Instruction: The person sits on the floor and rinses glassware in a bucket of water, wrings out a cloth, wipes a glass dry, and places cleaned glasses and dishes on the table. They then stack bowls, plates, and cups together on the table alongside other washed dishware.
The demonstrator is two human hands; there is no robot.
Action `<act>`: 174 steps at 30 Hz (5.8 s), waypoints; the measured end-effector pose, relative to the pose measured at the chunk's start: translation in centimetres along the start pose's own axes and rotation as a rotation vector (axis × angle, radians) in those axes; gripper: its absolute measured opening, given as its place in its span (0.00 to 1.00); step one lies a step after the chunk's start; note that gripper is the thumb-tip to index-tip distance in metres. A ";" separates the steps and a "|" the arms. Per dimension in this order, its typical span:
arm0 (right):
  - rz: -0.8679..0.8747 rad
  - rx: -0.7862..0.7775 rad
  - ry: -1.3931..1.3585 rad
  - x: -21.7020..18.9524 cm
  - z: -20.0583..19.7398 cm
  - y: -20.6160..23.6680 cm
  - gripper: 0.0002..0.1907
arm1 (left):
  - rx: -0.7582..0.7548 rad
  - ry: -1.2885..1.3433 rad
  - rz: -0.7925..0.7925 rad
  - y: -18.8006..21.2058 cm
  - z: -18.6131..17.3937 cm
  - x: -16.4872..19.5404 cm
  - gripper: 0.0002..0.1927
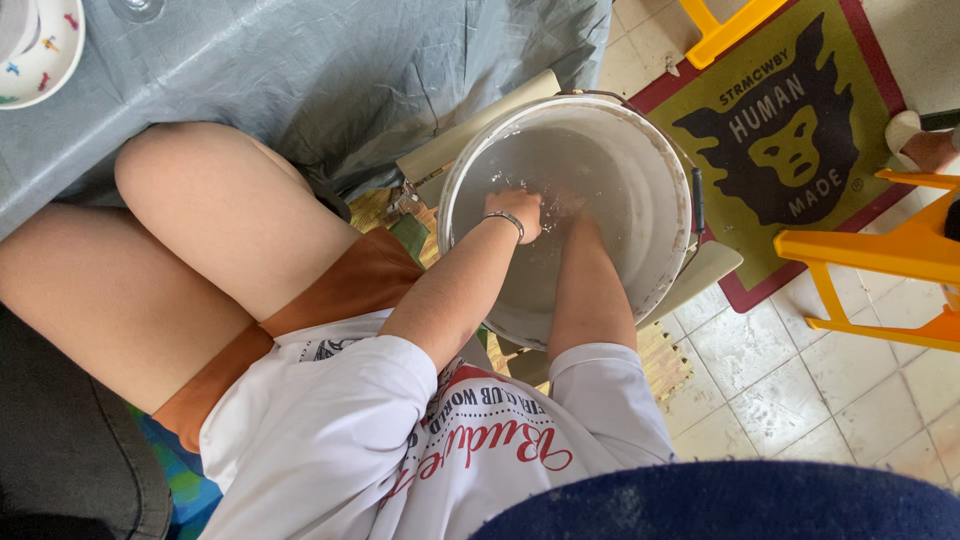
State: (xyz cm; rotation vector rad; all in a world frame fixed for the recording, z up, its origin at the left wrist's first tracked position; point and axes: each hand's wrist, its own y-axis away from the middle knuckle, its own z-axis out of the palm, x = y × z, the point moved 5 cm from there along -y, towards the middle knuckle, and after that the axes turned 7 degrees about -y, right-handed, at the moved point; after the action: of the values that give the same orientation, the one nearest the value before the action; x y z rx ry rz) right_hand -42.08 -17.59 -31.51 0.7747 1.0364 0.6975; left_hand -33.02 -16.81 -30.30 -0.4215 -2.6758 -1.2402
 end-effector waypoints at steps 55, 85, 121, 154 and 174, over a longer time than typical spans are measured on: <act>0.053 -0.007 0.106 1.6 2.1 0.6 0.18 | -0.085 -0.150 -0.058 -0.2 0.7 -1.6 0.19; 0.075 0.002 0.136 2.1 1.6 0.3 0.22 | -0.053 0.133 0.075 -0.1 1.3 -0.4 0.21; 0.297 -0.403 0.216 1.6 4.1 2.1 0.34 | -0.041 -0.158 -0.027 0.9 1.9 -1.4 0.13; 0.043 -0.093 0.333 2.8 4.4 5.8 0.33 | 0.206 -0.321 0.344 14.9 3.4 -1.3 0.15; -1.713 0.474 1.403 -6.6 8.9 32.2 0.27 | 0.268 -0.321 0.353 18.4 2.0 -1.8 0.20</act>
State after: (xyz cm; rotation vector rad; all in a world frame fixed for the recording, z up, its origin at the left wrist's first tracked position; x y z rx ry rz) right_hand -40.62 -7.28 0.86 -0.5915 2.5686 -0.7390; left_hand -25.51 -4.26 -18.76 -1.0708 -2.7956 -0.7556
